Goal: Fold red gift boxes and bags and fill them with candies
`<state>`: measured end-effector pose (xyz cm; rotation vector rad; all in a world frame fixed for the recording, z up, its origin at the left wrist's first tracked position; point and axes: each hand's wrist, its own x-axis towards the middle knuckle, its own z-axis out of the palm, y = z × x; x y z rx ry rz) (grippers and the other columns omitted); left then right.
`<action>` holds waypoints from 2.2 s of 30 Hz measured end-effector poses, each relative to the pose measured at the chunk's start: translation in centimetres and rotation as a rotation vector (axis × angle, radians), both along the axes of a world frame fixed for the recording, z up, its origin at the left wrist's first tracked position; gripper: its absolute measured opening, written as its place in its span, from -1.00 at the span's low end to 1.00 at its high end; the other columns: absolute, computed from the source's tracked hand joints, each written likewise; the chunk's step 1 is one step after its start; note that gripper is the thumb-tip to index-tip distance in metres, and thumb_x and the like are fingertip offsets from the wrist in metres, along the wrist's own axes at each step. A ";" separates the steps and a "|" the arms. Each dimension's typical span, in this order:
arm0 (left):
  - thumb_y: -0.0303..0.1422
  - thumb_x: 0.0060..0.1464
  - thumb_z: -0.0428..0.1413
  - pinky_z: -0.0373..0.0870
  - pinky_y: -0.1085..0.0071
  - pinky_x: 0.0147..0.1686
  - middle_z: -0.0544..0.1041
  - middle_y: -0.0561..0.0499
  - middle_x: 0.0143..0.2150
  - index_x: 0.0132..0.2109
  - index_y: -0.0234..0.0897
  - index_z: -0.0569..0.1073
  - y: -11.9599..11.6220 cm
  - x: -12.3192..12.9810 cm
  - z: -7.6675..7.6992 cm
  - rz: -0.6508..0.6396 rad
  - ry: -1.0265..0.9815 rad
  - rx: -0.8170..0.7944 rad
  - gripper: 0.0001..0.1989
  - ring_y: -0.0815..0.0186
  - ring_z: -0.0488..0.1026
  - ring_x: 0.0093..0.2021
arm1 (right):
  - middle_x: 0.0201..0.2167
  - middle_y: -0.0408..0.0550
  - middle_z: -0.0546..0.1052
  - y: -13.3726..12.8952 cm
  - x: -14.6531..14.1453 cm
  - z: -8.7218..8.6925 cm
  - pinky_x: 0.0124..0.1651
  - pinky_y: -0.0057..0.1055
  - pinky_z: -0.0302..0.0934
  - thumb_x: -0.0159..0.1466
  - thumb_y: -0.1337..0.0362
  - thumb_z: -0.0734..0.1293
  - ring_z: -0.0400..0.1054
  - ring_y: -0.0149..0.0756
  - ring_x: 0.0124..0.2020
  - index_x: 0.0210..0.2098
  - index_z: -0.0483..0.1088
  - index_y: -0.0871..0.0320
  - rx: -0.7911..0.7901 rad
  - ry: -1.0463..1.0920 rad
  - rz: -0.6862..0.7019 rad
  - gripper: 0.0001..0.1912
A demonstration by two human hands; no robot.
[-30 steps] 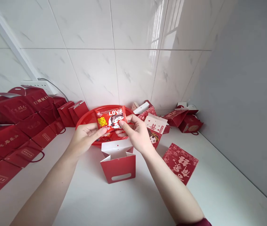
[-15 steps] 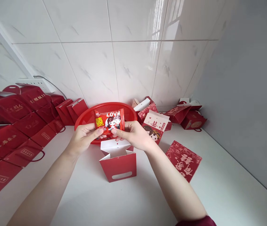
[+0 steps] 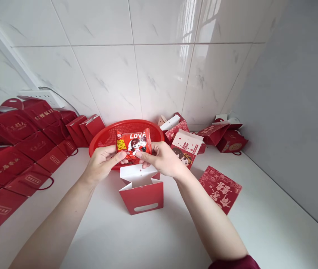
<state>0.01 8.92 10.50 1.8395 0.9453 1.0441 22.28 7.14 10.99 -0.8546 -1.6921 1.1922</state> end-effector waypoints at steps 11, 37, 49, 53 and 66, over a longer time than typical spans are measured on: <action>-0.11 0.08 0.23 0.38 0.37 -0.40 0.52 0.02 -0.47 -0.41 -0.22 0.57 -2.7 -0.7 3.1 0.043 0.353 0.303 -0.73 0.27 0.44 -0.42 | 0.04 0.00 0.54 -1.8 1.8 1.9 -0.03 -0.24 0.44 0.21 0.09 0.47 0.47 -0.14 0.02 0.17 0.34 0.01 0.118 0.050 0.013 -0.43; -0.32 0.14 0.17 0.41 0.29 0.10 0.45 0.00 0.13 0.18 -0.01 0.45 -2.4 -0.9 2.4 -0.297 0.619 0.175 -0.56 0.13 0.44 0.12 | -0.04 -0.07 0.54 -4.2 1.6 2.6 -0.19 -0.31 0.43 0.30 0.17 0.38 0.50 -0.16 -0.14 0.04 0.40 -0.01 0.261 -0.210 -0.033 -0.68; -0.26 0.20 0.12 0.48 0.36 -0.04 0.55 0.01 0.04 0.05 -0.08 0.54 -2.5 -0.1 2.6 -0.357 0.550 0.105 -0.72 0.14 0.52 0.02 | -0.04 -0.07 0.54 -4.3 1.5 2.6 -0.38 -0.42 0.38 0.33 0.21 0.36 0.48 -0.27 -0.25 0.07 0.34 0.02 0.274 -0.153 0.008 -0.68; -0.18 0.22 0.11 0.48 0.39 -0.10 0.56 0.07 0.01 0.00 -0.05 0.55 -2.6 -0.3 2.9 -0.311 0.632 0.082 -0.74 0.19 0.53 -0.04 | -0.06 -0.07 0.53 -4.2 1.4 2.6 -0.21 -0.37 0.40 0.34 0.27 0.35 0.48 -0.26 -0.19 0.05 0.32 0.07 0.312 -0.187 0.063 -0.70; 0.00 0.03 0.21 0.45 0.34 -0.27 0.50 -0.02 -0.12 -0.15 -0.10 0.61 -2.6 -0.8 3.6 -0.146 0.722 0.122 -0.65 0.19 0.50 -0.20 | -0.18 -0.16 0.53 -4.6 1.9 3.5 -0.24 -0.44 0.23 0.32 0.40 0.28 0.41 -0.38 -0.28 0.02 0.30 0.08 0.393 -0.619 0.058 -0.71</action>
